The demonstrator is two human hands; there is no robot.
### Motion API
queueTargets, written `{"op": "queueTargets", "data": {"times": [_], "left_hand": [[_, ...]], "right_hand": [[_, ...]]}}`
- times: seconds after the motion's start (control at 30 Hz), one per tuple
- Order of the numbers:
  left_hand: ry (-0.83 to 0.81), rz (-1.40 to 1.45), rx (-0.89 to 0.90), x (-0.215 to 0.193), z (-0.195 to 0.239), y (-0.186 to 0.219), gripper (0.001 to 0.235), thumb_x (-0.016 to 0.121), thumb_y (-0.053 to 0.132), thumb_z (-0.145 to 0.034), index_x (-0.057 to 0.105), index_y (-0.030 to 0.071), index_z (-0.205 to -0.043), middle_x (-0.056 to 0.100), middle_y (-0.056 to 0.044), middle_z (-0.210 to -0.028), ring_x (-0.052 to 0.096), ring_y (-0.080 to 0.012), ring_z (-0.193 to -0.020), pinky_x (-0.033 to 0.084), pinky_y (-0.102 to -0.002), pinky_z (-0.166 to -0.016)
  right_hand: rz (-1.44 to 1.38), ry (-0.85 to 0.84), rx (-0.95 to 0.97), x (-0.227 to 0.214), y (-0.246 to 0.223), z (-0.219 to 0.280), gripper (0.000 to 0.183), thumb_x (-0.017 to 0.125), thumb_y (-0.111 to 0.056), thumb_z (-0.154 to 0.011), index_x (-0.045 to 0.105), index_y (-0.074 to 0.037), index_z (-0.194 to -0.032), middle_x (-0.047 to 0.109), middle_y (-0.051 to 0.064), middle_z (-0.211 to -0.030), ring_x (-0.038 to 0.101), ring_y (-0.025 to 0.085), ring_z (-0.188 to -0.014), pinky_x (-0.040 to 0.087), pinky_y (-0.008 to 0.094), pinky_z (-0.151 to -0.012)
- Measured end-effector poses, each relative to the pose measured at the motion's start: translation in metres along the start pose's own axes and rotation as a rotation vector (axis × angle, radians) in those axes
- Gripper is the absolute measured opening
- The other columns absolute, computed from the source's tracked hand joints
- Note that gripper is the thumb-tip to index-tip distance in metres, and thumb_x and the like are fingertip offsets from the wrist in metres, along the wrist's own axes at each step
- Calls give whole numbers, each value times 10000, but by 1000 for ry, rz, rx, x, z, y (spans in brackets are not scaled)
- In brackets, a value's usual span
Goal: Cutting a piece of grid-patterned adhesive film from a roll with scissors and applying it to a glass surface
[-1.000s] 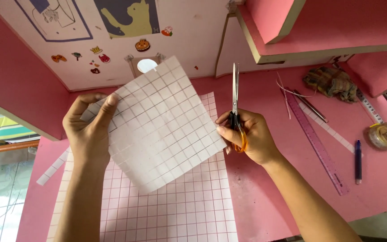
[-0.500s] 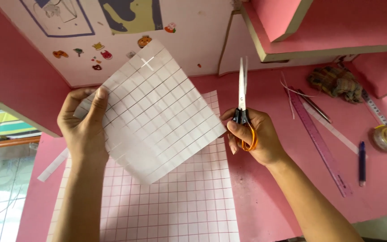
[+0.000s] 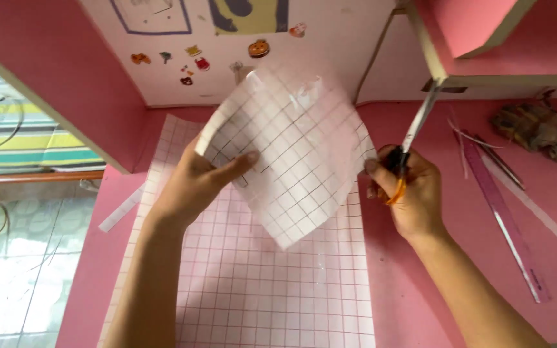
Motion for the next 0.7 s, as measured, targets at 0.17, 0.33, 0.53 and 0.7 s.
{"op": "queueTargets", "data": {"times": [0.17, 0.33, 0.53, 0.7], "left_hand": [[-41, -168, 87, -18, -8, 0, 243, 809, 86, -873, 725, 46, -1098, 729, -95, -861, 679, -181, -779, 620, -396, -673], [-17, -273, -103, -30, -5, -4, 181, 725, 222, -936, 700, 48, -894, 623, -7, -687, 575, -123, -593, 508, -275, -460], [38, -85, -41, -31, -5, 8, 165, 720, 239, -935, 679, 79, -948, 621, 26, -734, 568, -95, -592, 475, -262, -421], [100, 91, 31, -38, -8, 2, 247, 682, 280, -962, 612, 86, -826, 527, 28, -654, 502, -102, -535, 418, -262, -424]], "right_hand": [[44, 10, -68, -6, 8, -2, 181, 779, 69, -906, 627, 89, -1003, 618, 172, -737, 625, 193, -462, 568, 305, -436], [45, -3, 41, 7, -8, 11, 123, 761, -43, -919, 640, -59, -911, 621, 41, -861, 587, 140, -579, 580, 223, -487], [56, 2, 62, 7, -10, 14, 84, 724, -82, -955, 644, -66, -974, 642, 64, -849, 647, 158, -730, 540, 233, -470], [105, -75, 56, 15, -11, 17, 102, 688, -106, -982, 622, -34, -1010, 665, 122, -816, 664, 201, -673, 501, 245, -461]]}}
Point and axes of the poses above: each hand's wrist, its own z-axis away from the middle knuckle, its own x-axis out of the palm, y = z × x, the point moved 7 cm from there along -z, towards the middle knuckle
